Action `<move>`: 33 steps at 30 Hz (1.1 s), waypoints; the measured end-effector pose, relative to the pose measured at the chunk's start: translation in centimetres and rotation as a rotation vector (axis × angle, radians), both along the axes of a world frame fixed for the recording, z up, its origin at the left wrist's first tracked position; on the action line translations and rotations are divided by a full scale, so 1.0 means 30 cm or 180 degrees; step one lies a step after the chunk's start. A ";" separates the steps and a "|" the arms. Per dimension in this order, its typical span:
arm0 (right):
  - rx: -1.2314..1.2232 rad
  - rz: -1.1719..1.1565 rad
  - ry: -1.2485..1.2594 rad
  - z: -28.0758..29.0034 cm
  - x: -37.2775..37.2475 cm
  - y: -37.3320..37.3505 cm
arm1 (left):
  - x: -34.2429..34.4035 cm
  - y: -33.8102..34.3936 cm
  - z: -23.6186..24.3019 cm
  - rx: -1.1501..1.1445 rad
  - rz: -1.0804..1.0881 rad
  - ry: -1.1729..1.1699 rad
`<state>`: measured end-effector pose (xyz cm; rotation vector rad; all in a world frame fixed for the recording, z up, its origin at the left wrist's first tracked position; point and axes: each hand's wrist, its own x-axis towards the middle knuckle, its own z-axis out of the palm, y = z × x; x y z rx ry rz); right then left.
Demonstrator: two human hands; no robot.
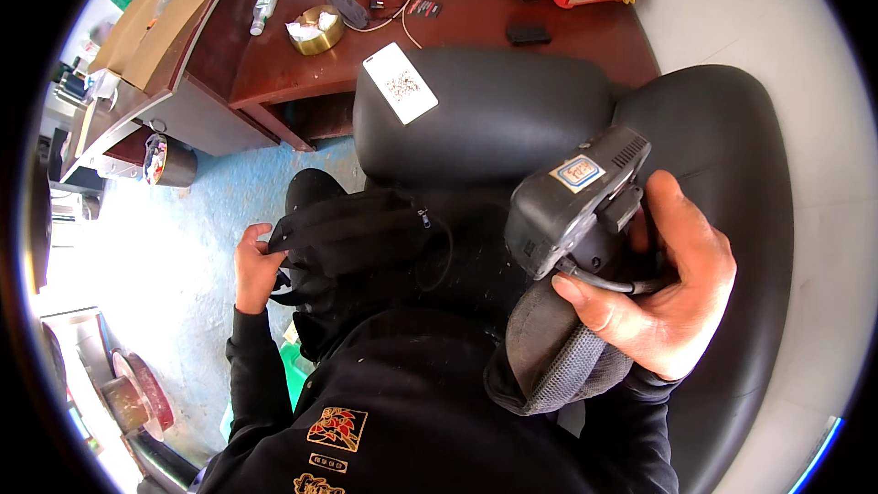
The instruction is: The person sits on a chair and handles a small orange and black device, placing it into a black bag. They then pick up a black camera-like device and place it into the same bag. Finally, they pick up a white rectangular object from the chair and place it into a cardboard box on the table.
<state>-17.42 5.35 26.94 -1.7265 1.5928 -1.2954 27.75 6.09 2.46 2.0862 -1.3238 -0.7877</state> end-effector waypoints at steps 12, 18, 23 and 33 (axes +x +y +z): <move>0.0054 -0.0312 0.0073 0.040 0.024 0.032 | -0.071 -0.013 0.119 -0.0175 0.0802 0.3653; -0.0109 -0.0329 0.0036 0.012 0.002 0.039 | 0.062 -0.003 0.157 0.0447 0.0261 0.3474; 0.0017 -0.0296 -0.0202 -0.005 -0.003 0.040 | 0.185 0.003 0.207 0.0759 -0.0071 0.2144; 0.0181 -0.0194 -0.0220 -0.018 -0.024 0.046 | 0.266 0.029 0.243 0.0576 0.0507 0.3223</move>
